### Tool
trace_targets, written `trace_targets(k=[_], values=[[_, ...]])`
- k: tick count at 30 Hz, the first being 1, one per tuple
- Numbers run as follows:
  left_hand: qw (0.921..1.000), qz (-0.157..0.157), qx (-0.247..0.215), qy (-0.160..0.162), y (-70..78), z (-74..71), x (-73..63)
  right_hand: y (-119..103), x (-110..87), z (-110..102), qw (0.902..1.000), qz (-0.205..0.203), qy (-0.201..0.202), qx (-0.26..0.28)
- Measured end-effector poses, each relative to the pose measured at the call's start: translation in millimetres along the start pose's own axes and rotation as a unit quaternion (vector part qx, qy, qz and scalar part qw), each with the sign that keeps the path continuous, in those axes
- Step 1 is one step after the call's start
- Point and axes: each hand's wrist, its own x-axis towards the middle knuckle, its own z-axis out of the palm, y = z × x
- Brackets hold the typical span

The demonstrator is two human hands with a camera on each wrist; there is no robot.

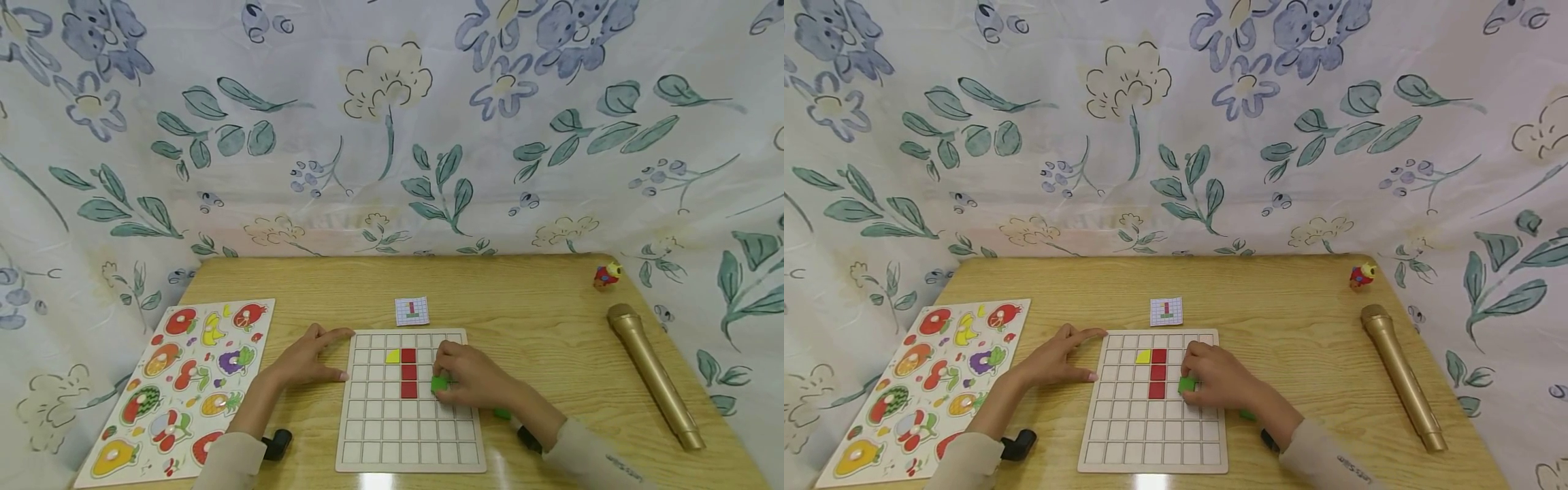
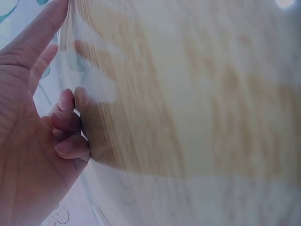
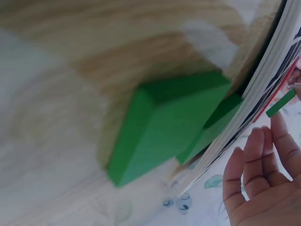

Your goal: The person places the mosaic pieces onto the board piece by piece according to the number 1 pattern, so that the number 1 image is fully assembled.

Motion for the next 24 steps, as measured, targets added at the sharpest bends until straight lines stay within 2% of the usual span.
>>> trace_targets(k=[8, 16, 24], values=[[1.0, 0.004, -0.002, 0.0, -0.4, 0.4, 0.1, -9.7, 7.1, 7.7, 0.9997, -0.025, -0.001, -0.001], [1.0, 0.006, -0.001, 0.0, -0.9, 1.2, -1.1, -26.8, 13.6, 11.8, 0.9992, 0.003, -0.035, 0.016], [1.0, 0.007, -0.001, -0.002, -1.4, 0.4, -0.8, -34.6, 20.6, 16.6, 0.9985, -0.012, -0.052, 0.012]])
